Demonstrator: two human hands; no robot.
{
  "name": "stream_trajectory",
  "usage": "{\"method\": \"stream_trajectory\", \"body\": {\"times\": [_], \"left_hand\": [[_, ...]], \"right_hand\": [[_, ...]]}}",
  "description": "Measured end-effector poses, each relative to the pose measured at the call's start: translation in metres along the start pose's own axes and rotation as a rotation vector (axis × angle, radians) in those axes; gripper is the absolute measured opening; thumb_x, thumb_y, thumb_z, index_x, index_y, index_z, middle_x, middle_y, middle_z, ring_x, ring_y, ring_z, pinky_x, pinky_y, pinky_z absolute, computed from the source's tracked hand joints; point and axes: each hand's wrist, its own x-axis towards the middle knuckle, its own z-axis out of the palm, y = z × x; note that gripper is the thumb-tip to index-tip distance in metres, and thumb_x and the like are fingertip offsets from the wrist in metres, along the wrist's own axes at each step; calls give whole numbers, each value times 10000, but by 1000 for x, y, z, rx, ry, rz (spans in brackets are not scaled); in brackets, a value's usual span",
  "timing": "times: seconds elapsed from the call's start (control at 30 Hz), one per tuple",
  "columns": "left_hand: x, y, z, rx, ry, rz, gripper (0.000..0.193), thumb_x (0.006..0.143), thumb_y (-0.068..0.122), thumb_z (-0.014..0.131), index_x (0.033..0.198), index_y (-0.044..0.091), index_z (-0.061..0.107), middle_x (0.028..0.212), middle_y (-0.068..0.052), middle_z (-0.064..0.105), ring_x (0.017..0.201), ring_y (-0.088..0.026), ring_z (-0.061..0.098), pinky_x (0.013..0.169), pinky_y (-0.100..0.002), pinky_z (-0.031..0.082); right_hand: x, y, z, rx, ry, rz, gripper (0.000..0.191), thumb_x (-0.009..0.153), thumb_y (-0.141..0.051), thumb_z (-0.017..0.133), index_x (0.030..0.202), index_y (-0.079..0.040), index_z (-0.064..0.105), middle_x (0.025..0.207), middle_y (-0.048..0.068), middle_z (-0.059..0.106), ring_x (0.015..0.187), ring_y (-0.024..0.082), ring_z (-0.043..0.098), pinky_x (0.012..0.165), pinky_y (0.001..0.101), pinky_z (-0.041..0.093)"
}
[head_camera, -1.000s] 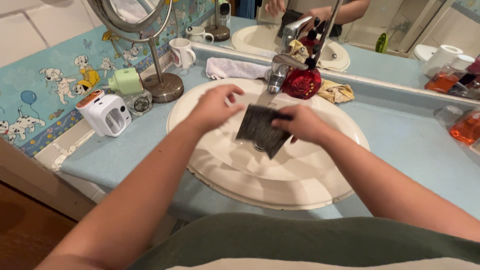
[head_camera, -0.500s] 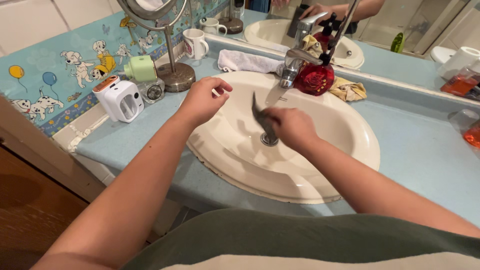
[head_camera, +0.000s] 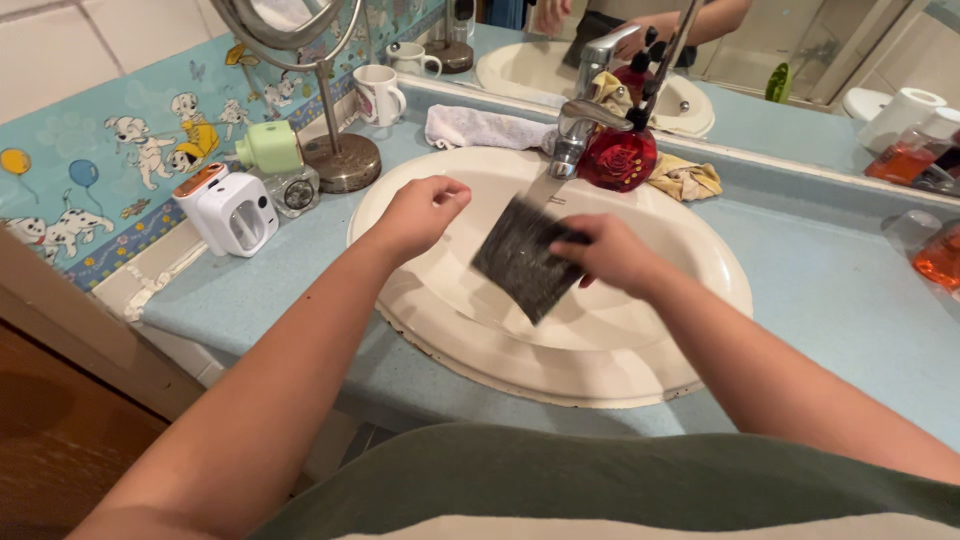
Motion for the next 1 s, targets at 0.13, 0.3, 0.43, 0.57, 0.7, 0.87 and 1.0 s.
{"method": "stream_trajectory", "body": {"times": [0.13, 0.3, 0.43, 0.57, 0.7, 0.87, 1.0], "left_hand": [[4, 16, 11, -399, -181, -419, 473, 975, 504, 616, 1218, 102, 670, 1027, -30, 704, 900, -172, 650, 828, -354, 524], [8, 26, 31, -360, -320, -289, 328, 883, 253, 741, 1157, 74, 720, 1009, -29, 744, 873, -120, 676, 775, -301, 529], [21, 14, 40, -468, -293, -135, 211, 867, 58, 742, 1070, 0, 748, 944, -66, 774, 818, -127, 714, 744, -275, 571], [33, -2, 39, -466, -228, -152, 191, 866, 30, 739, 1051, -11, 759, 935, -63, 772, 807, -126, 703, 735, -270, 558], [36, -12, 43, -462, -234, -174, 216, 851, 22, 747, 1062, -20, 756, 934, -74, 766, 799, -141, 696, 729, -286, 559], [33, -20, 45, -158, -153, -260, 285, 843, 100, 737, 1126, 70, 754, 929, -65, 744, 763, -151, 662, 696, -309, 543], [32, -20, 51, -154, -215, -230, 288, 841, 135, 749, 1119, 63, 754, 915, -60, 728, 756, -155, 664, 695, -320, 551]], "right_hand": [[-3, 4, -28, 424, -71, 146, 184, 948, -177, 698, 1111, -93, 720, 944, 15, 732, 793, 127, 674, 617, 326, 570], [-14, -10, -35, 462, -54, 176, 190, 939, -201, 695, 1108, -122, 729, 942, 5, 741, 786, 124, 671, 614, 316, 560], [-23, -20, -35, 491, 20, 270, 230, 909, -188, 707, 1135, -150, 700, 966, 10, 741, 825, 134, 696, 636, 330, 567], [-26, -9, -32, 570, 11, 264, 217, 917, -180, 706, 1123, -111, 701, 992, 23, 744, 825, 162, 711, 697, 334, 600], [-15, 15, -31, 599, 41, 222, 198, 958, -176, 702, 1090, -29, 711, 956, 54, 754, 768, 164, 714, 698, 331, 607], [-9, 31, -37, 128, 291, 125, 198, 933, -100, 675, 1107, -32, 741, 859, 73, 752, 647, 156, 686, 598, 342, 606], [-20, 30, -27, -108, 143, 135, 222, 919, -118, 701, 1116, -44, 772, 826, 114, 756, 608, 151, 688, 560, 334, 598]]}}
